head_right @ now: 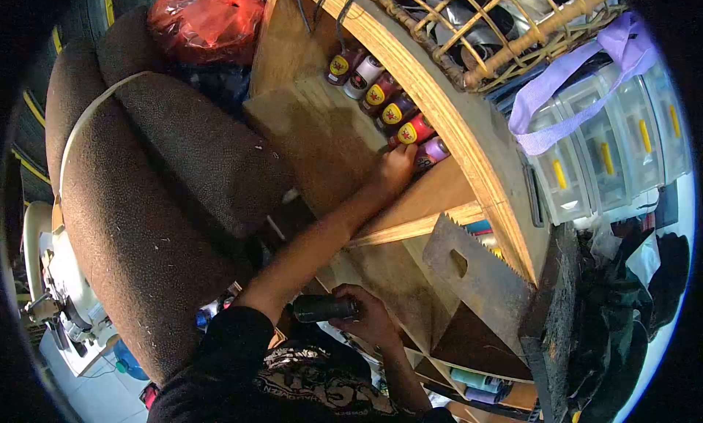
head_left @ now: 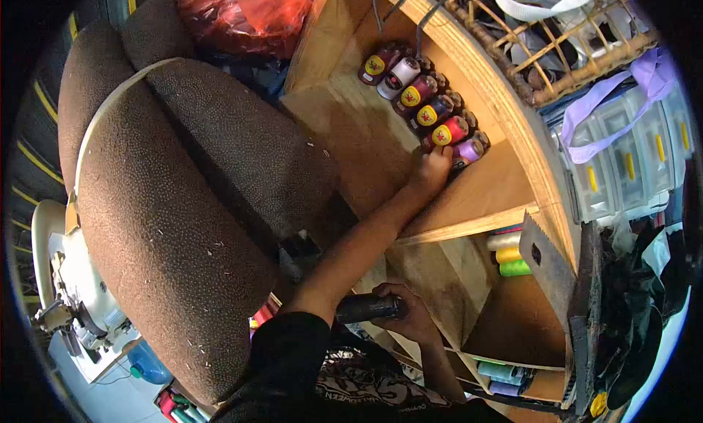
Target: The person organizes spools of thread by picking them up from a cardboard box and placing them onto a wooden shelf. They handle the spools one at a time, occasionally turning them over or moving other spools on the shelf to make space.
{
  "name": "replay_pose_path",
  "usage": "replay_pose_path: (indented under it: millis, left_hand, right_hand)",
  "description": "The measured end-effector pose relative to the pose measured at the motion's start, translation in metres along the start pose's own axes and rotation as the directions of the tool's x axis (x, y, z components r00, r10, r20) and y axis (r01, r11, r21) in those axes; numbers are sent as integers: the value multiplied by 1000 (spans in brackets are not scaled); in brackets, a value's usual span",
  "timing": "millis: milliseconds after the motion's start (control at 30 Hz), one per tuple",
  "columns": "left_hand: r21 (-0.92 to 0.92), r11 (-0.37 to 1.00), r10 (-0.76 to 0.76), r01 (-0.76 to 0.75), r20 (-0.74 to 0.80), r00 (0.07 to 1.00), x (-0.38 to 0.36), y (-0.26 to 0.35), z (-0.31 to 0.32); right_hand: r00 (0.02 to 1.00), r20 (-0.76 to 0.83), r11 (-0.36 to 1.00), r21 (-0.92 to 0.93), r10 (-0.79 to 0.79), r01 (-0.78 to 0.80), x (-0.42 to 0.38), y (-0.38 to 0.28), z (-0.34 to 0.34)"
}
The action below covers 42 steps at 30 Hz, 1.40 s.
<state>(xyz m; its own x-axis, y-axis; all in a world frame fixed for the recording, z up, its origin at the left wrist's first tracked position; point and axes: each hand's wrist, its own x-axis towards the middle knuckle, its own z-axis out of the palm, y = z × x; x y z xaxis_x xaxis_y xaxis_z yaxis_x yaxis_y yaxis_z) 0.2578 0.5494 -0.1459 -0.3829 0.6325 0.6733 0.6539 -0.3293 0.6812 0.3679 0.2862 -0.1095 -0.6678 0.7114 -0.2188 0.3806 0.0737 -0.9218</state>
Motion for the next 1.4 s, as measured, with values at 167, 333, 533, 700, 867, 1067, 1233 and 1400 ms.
replay_pose_path:
  millis: [167,333,533,700,867,1067,1233,1400]
  left_hand:
    - [29,999,11,-16,189,982,0,-12,5]
    - [70,997,25,-42,231,973,7,-10,-5]
    - [-173,979,-79,105,150,985,15,-11,-25]
    - [-524,814,-234,250,98,967,-32,30,-180]
    - [-465,840,-26,277,476,879,-108,64,-283]
    - [-216,969,-3,117,465,885,-122,87,-305]
    - [-394,907,-131,147,68,989,-96,85,-281]
    - [-584,804,-14,114,172,985,-38,57,-232]
  right_hand:
    - [998,-13,998,-18,62,-62,-3,-4,1]
    - [1000,-2,999,-34,-22,22,-3,-7,3]
    - [992,-35,980,-166,-120,113,-6,-25,-3]
    - [968,-8,808,-553,-250,204,0,-41,-28]
    - [875,44,738,-517,-483,433,13,-92,-37]
    - [806,219,589,-584,-549,559,23,-109,-34]
    - [725,-137,654,-566,-675,501,4,-128,-25]
    - [843,-170,801,-449,-511,395,-32,-114,-40]
